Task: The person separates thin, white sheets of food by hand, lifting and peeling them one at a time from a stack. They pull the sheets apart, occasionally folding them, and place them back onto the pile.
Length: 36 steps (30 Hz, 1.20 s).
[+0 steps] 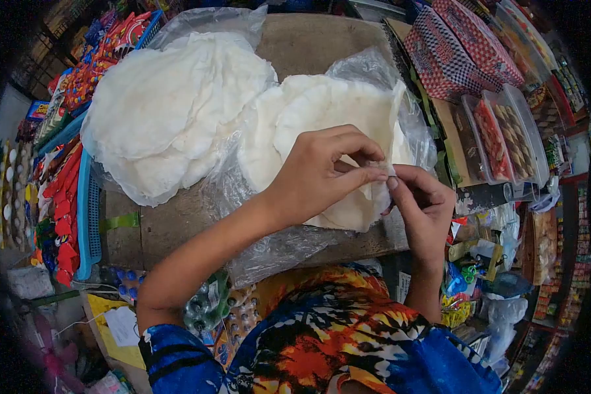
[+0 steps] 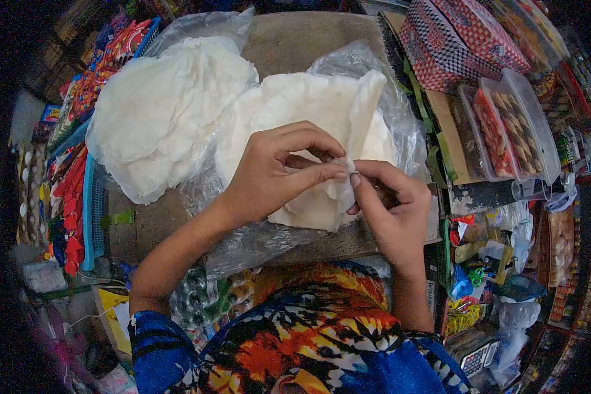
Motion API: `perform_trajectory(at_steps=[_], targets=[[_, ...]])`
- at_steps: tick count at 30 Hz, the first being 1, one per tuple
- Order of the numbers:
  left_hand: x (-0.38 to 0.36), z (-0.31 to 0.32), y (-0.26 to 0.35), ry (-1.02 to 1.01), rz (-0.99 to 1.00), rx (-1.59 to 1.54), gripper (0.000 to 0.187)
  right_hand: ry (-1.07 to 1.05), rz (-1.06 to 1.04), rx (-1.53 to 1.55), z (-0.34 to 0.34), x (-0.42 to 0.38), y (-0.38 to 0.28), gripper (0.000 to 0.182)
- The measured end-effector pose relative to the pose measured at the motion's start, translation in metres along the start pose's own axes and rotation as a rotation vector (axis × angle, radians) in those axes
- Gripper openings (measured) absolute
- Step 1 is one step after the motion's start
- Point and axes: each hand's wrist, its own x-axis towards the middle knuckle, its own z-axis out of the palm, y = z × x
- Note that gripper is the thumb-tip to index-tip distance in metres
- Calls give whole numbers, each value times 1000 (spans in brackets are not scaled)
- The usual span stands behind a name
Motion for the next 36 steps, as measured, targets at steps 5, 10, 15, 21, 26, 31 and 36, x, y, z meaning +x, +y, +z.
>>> perform_trajectory(at_steps=[5,10,15,21,26,31,36], targets=[[1,-7,-4,-51,-36,-7,10,-72,-138,-242,-4,4,0,12],[0,-4,0,8,-97,-5,11,-42,-122,-190,-1,5,1,11],[-3,-1,-3,84,7,97,13,-26,-11,-61,4,5,1,11],[-2,-6,-4,187,272,367,13,52,50,38,0,9,4,11],[-1,-8,-3,178,139,270,12,47,69,120,-8,9,15,10],[-2,-4,-5,92,6,111,9,40,42,8,-6,8,6,11],[-3,-1,-5,23,-55,16,10,84,-31,-115,3,11,4,13]])
